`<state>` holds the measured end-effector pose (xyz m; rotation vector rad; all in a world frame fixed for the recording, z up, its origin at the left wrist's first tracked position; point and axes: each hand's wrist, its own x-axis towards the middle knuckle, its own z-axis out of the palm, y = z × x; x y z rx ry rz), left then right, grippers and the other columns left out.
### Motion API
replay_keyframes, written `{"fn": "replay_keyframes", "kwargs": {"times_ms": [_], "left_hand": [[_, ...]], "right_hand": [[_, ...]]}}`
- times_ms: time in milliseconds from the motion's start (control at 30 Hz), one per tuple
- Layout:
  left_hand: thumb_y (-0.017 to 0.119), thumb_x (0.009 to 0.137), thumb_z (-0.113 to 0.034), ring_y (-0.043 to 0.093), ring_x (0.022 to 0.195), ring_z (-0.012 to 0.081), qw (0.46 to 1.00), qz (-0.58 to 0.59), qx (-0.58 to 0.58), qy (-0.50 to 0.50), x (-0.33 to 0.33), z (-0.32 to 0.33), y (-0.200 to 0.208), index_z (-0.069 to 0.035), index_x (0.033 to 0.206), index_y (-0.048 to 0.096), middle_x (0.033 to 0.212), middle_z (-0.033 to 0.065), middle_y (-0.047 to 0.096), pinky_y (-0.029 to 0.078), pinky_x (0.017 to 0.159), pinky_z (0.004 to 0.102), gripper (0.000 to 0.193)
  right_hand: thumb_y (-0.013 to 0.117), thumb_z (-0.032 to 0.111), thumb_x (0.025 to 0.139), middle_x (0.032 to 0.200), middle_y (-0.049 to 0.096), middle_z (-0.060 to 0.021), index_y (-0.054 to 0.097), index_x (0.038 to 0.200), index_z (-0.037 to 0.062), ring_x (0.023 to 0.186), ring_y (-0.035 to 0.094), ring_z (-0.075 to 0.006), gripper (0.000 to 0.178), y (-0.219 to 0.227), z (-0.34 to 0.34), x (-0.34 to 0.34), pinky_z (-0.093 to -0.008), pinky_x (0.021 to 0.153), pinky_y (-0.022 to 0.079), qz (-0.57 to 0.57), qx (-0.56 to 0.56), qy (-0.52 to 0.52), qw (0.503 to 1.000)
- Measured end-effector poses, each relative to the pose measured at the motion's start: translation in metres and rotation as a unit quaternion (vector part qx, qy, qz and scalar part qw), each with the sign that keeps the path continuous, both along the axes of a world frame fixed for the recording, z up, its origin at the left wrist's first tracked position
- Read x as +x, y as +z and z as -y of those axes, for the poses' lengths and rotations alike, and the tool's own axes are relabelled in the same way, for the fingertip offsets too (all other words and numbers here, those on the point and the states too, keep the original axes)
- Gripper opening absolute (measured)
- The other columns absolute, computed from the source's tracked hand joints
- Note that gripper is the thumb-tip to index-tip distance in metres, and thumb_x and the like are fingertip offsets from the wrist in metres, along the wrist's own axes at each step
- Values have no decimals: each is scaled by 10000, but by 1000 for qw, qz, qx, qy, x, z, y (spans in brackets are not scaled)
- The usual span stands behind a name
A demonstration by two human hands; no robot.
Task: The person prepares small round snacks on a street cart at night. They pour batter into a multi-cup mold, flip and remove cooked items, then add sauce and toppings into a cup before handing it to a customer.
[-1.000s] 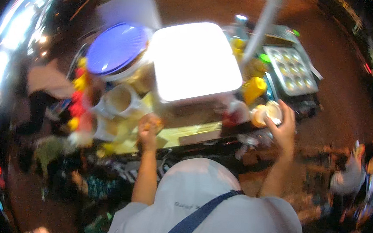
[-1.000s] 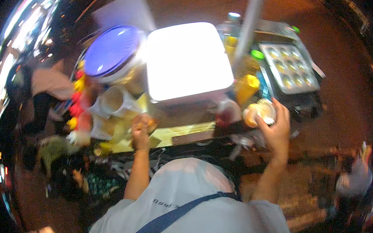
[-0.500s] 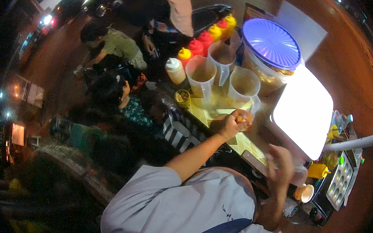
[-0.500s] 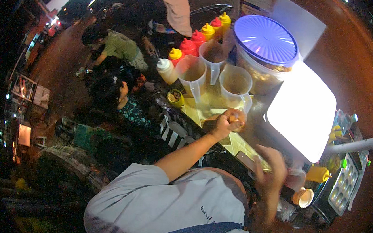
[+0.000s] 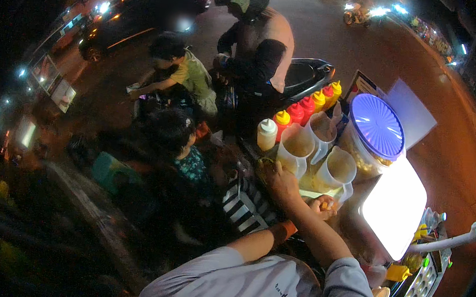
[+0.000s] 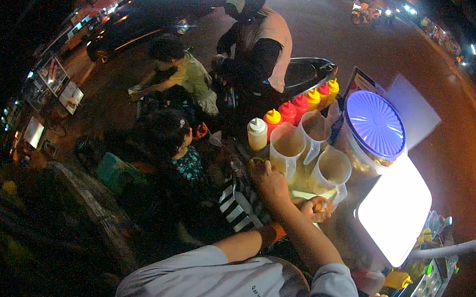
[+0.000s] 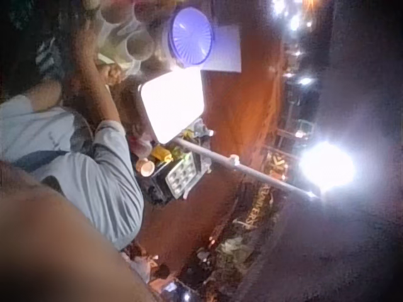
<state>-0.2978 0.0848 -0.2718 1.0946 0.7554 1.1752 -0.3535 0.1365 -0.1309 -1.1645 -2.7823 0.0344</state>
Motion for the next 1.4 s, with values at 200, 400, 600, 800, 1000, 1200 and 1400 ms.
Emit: {"fn": "replay_keyframes", "kwargs": {"times_ms": [200, 400, 600, 800, 1000, 1200, 1400], "left_hand": [[799, 898, -178, 616, 905, 105, 1000, -9, 4, -6, 7, -1, 3, -97, 1197, 625, 1026, 4, 662, 530, 811, 295, 355], [794, 896, -174, 619, 896, 104, 1000, -19, 5, -15, 10, 0, 3, -96, 1198, 626, 1020, 5, 665, 531, 801, 297, 355], [789, 893, -170, 621, 886, 103, 999, -29, 0, -20, 10, 0, 3, -95, 1200, 627, 1014, 6, 669, 532, 791, 299, 355], [783, 890, -166, 623, 876, 102, 999, -31, 1, -19, 6, 1, -1, -94, 1201, 628, 1008, 7, 673, 534, 781, 300, 355], [778, 887, -161, 625, 866, 101, 999, -38, 2, -13, 0, 5, -3, -93, 1203, 629, 1002, 8, 676, 535, 771, 302, 356], [773, 884, -157, 627, 857, 100, 999, -49, 5, -5, -1, 7, -8, -92, 1204, 629, 996, 8, 680, 536, 760, 304, 356], [768, 881, -153, 630, 847, 99, 998, -51, 22, 31, 2, -6, -6, -91, 1205, 630, 990, 9, 684, 537, 750, 305, 357]], "right_hand": [[583, 146, 900, 1283, 611, -177, 635, 1342, 177, 1073, 655, -328, 447, -4, -9, 0, -438, 861, 581, -6, 5, 24, 1000], [578, 157, 916, 1173, 634, -163, 652, 1263, 129, 1039, 669, -327, 356, 1, -16, 0, -426, 845, 585, -31, -9, 42, 999], [566, 166, 931, 1179, 643, -160, 660, 1225, 118, 1001, 683, -353, 313, -5, -18, -10, -473, 825, 595, -81, -19, 42, 996], [564, 219, 970, 1159, 661, -183, 671, 1199, 120, 1009, 699, -379, 272, -8, -22, -10, -494, 824, 588, -104, -116, 3, 988], [634, 299, 963, 953, 675, -188, 664, 1094, 120, 886, 686, -408, 224, -10, -20, -12, -523, 755, 549, -214, -117, -26, 969], [599, 146, 939, 1104, 684, -217, 622, 1204, 99, 962, 688, -434, 270, -2, -12, -9, -525, 788, 553, -196, -109, -11, 974], [637, 27, 943, 976, 704, -204, 633, 1164, 59, 898, 694, -408, 224, 27, 25, 24, -457, 760, 546, -324, -60, -50, 943]]}}
